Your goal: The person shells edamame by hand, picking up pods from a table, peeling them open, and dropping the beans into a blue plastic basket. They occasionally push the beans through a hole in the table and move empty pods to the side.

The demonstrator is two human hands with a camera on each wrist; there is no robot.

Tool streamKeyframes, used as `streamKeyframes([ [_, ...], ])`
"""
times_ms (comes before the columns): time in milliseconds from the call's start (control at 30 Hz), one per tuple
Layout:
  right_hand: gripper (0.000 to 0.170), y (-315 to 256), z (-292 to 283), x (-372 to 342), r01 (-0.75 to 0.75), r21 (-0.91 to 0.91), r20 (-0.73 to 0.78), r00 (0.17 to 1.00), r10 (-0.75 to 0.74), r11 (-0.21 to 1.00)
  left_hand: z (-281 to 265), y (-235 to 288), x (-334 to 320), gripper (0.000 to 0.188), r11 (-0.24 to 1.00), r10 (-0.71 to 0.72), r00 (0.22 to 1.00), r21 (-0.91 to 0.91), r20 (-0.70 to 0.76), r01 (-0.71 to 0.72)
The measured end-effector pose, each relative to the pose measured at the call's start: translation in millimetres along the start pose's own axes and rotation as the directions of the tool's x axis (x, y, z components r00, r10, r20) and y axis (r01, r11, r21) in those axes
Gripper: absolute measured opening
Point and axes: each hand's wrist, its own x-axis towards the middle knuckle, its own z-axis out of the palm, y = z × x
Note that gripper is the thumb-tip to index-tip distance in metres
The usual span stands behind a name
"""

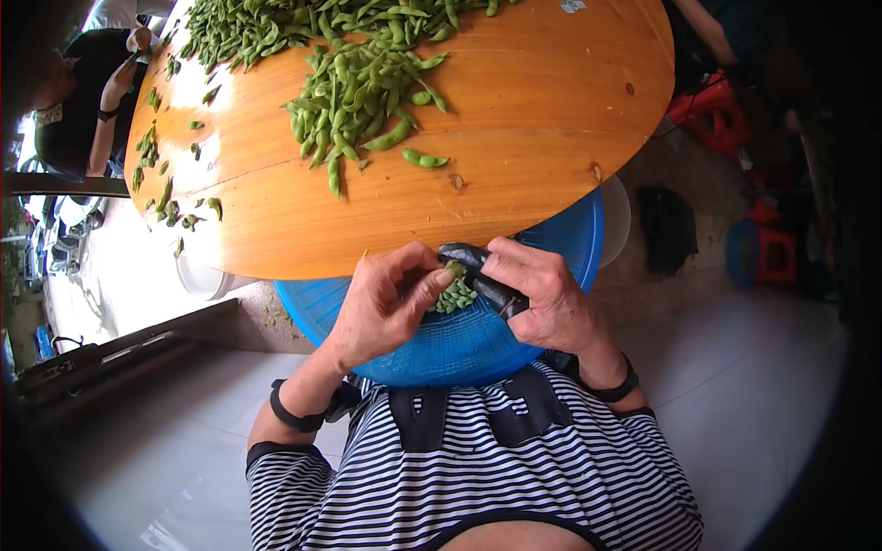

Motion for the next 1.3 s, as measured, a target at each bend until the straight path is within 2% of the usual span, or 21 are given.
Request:
streamKeyframes([
  [33,0.044,-2.2,-1.8,-1.0,-0.001,0.002,0.000,1.000,0.001,1.000,1.4,-0.7,-2.6,0.016,1.000,-0.002,1.000,0.000,0.000,0.002],
  [100,0.048,-7.4,-9.5,-4.7,-0.072,-0.138,0.008,0.997,0.074,0.988,7.1,-3.5,-9.9,0.008,0.904,0.261,0.965,0.348,0.014,-0.249],
  [167,0.044,-12.0,-17.6,-3.9,-0.167,-0.175,-0.059,0.986,0.159,0.970,13.5,-16.3,-16.4,0.013,0.870,0.302,0.953,0.406,0.008,-0.279],
  [267,0.046,-3.2,-27.2,-11.5,-0.169,-0.191,-0.136,0.980,0.145,0.967,15.3,-28.8,-24.6,0.019,0.760,0.309,0.951,0.596,0.021,-0.260],
  [400,0.050,2.4,-35.9,-19.1,-0.227,-0.086,-0.205,0.957,0.205,0.970,10.7,-31.9,-30.7,0.017,0.796,0.282,0.958,0.571,-0.056,-0.201],
  [500,0.046,-2.0,-36.4,-16.4,-0.288,-0.021,-0.268,0.924,0.272,0.957,-11.8,-11.3,-41.4,0.011,0.959,0.003,0.979,0.276,-0.205,0.055],
  [533,0.045,3.3,-36.3,-18.5,-0.282,0.012,-0.322,0.907,0.271,0.959,-24.2,-9.6,-48.5,0.009,0.952,0.059,0.960,0.304,-0.275,0.029],
  [567,0.043,7.0,-37.6,-20.6,-0.274,0.044,-0.375,0.887,0.270,0.961,-39.5,0.0,-56.9,0.009,0.945,0.034,0.939,0.317,-0.342,0.081],
  [600,0.042,7.1,-42.2,-22.3,-0.346,0.040,-0.351,0.873,0.338,0.937,-55.1,2.6,-66.8,0.013,0.888,0.011,0.897,0.417,-0.443,0.195],
  [633,0.042,7.9,-42.0,-21.3,-0.342,0.041,-0.349,0.875,0.334,0.939,-72.5,-10.0,-78.1,0.022,0.834,0.019,0.805,0.454,-0.593,0.315],
  [667,0.042,9.4,-41.7,-19.8,-0.352,0.051,-0.366,0.864,0.346,0.935,-90.3,-4.6,-86.8,0.027,0.527,0.139,0.767,0.702,-0.626,0.478],
  [700,0.042,10.6,-41.4,-17.5,-0.361,0.062,-0.381,0.853,0.356,0.931,-101.2,-9.3,-92.4,0.027,0.253,0.239,0.702,0.741,-0.670,0.622],
  [767,0.043,6.8,-39.8,-9.8,-0.343,0.072,-0.363,0.866,0.345,0.937,-114.6,-11.0,-91.7,0.017,0.293,0.337,0.666,0.746,-0.666,0.598],
  [833,0.045,6.0,-38.4,-7.4,-0.335,0.080,-0.348,0.873,0.341,0.939,-98.0,-0.1,-63.8,0.003,0.633,0.369,0.666,0.700,-0.648,0.330],
  [900,0.049,8.3,-37.6,-7.8,-0.317,0.064,-0.297,0.899,0.322,0.946,-77.0,19.7,-28.2,0.018,0.750,0.350,0.820,0.660,-0.452,0.043],
  [967,0.050,2.6,-35.8,-6.2,-0.320,0.077,-0.308,0.893,0.328,0.944,-62.9,26.7,10.2,0.028,0.662,0.436,0.876,0.733,-0.206,-0.158],
  [1000,0.050,-0.1,-35.6,-7.2,-0.323,0.090,-0.319,0.887,0.334,0.942,-56.4,28.6,28.1,0.030,0.705,0.441,0.886,0.667,-0.144,-0.242],
  [1100,0.048,0.8,-34.9,-15.0,-0.345,0.106,-0.350,0.865,0.360,0.933,-47.7,23.3,69.0,0.026,0.567,0.436,0.898,0.758,0.055,-0.322],
  [1133,0.048,2.7,-35.0,-18.5,-0.350,0.106,-0.353,0.862,0.364,0.931,-46.4,20.8,77.9,0.026,0.569,0.435,0.898,0.755,0.059,-0.326],
  [1200,0.050,8.8,-36.2,-25.1,-0.394,0.099,-0.328,0.854,0.403,0.914,-44.8,17.3,90.4,0.021,0.459,0.288,0.939,0.833,0.189,-0.308],
  [1300,0.051,14.1,-30.1,-27.1,-0.427,0.136,-0.327,0.832,0.448,0.894,-42.3,15.4,93.4,0.014,0.497,0.399,0.909,0.805,0.119,-0.323],
])
